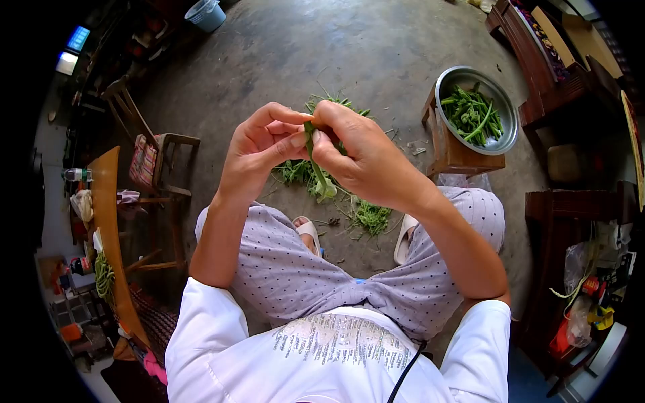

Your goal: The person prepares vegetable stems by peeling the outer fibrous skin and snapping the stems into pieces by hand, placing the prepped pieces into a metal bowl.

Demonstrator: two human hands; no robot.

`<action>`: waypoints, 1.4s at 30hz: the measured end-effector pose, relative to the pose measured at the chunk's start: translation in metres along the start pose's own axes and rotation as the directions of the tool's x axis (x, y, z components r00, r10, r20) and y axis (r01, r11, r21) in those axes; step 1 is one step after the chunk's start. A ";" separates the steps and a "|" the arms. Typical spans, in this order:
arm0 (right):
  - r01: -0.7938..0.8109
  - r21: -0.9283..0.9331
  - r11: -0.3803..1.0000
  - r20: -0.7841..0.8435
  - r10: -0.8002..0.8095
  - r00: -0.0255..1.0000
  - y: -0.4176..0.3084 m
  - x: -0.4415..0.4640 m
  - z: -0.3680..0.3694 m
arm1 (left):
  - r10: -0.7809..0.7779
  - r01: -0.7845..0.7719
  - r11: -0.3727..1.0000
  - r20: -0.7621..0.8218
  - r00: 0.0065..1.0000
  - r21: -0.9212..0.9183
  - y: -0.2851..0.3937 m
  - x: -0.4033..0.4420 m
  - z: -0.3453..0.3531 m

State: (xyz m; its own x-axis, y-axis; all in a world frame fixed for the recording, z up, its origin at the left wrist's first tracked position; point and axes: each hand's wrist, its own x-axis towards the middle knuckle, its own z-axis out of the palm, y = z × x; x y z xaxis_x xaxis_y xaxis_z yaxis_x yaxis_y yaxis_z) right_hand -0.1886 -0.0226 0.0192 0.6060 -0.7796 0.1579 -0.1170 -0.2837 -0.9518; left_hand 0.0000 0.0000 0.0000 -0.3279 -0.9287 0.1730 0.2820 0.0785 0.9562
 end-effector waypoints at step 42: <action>-0.105 -0.029 0.994 -0.035 0.104 0.994 -0.004 -0.014 0.002 | 0.041 -0.062 0.987 -0.133 0.990 -0.151 -0.002 -0.007 0.012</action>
State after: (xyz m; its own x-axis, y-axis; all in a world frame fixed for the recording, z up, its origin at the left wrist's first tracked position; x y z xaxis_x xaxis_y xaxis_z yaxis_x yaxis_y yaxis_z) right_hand -0.1949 -0.0089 0.0198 0.5623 -0.8242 0.0669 -0.2028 -0.2159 -0.9551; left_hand -0.0091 0.0101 -0.0007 -0.1927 -0.9647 0.1794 0.4342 0.0801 0.8972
